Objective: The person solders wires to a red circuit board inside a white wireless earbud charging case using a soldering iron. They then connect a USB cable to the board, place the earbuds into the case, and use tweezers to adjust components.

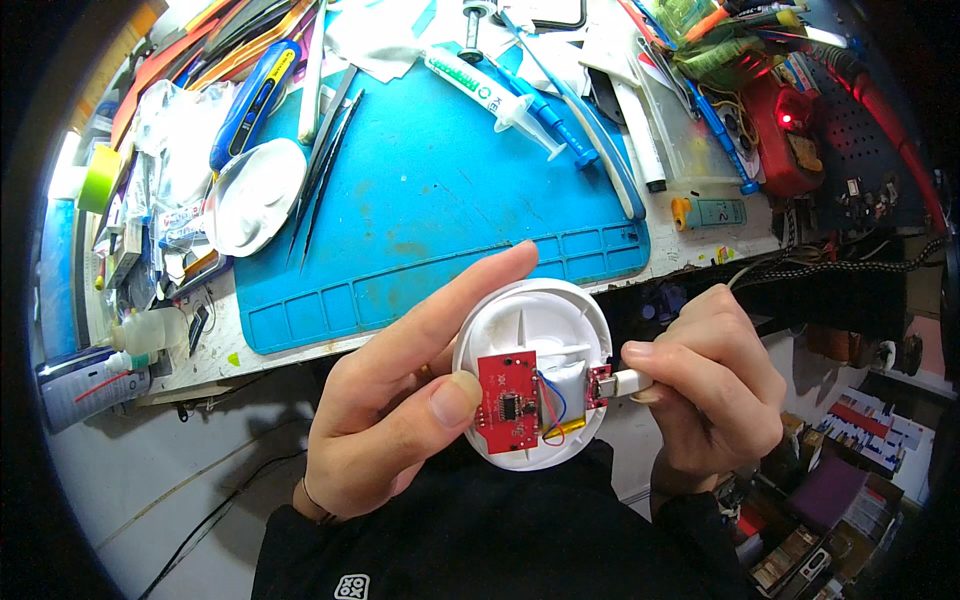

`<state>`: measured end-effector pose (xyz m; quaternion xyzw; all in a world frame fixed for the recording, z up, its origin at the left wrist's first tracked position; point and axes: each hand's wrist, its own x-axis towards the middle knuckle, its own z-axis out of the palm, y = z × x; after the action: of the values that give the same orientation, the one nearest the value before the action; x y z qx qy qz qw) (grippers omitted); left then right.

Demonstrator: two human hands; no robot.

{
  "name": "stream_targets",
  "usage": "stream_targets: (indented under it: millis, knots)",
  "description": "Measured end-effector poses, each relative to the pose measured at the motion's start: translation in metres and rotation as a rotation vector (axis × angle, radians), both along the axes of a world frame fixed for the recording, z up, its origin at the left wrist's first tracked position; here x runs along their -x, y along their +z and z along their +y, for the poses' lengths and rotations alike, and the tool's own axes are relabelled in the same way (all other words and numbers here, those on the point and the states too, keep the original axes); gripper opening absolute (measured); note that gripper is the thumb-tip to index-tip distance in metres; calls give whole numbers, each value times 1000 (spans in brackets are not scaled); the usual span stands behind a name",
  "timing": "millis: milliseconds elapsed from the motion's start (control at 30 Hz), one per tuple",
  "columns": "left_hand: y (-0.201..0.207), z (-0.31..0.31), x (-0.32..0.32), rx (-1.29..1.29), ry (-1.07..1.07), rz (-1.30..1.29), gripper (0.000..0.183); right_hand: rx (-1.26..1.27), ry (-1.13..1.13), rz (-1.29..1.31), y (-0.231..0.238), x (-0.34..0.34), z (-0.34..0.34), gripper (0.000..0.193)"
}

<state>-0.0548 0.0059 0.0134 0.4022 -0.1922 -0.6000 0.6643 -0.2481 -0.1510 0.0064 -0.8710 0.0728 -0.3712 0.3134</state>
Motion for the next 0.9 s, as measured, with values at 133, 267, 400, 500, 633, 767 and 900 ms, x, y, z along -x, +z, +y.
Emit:
stream_targets:
  millis: [133, 267, 400, 500, 633, 767, 900]
  knots:
    - [-3, 0, 2, 21, 20, 7, 86, 17, -22, 26, 2, 2, 2, 33]
    - [-6, 1, 2, 28, 19, 36, 87, 32, -16, 18, 2, 2, 1, 34]
    - [-6, 1, -2, -9, -15, 25, 88, 25, 46, 15, 1, 0, 0, 34]
    - [-7, 0, 1, 4, 9, -1, 87, 6, -12, 41, 2, 0, 1, 34]
    - [-8, -1, 2, -19, 36, -22, 86, 15, -25, 76, 3, 0, 4, 34]
    - [-11, -2, 3, 25, 102, 21, 83, 68, -70, 39, -2, -4, 7, 36]
    - [-13, -1, 0, 45, 35, -306, 72, 125, -105, 27, -5, -7, 12, 34]
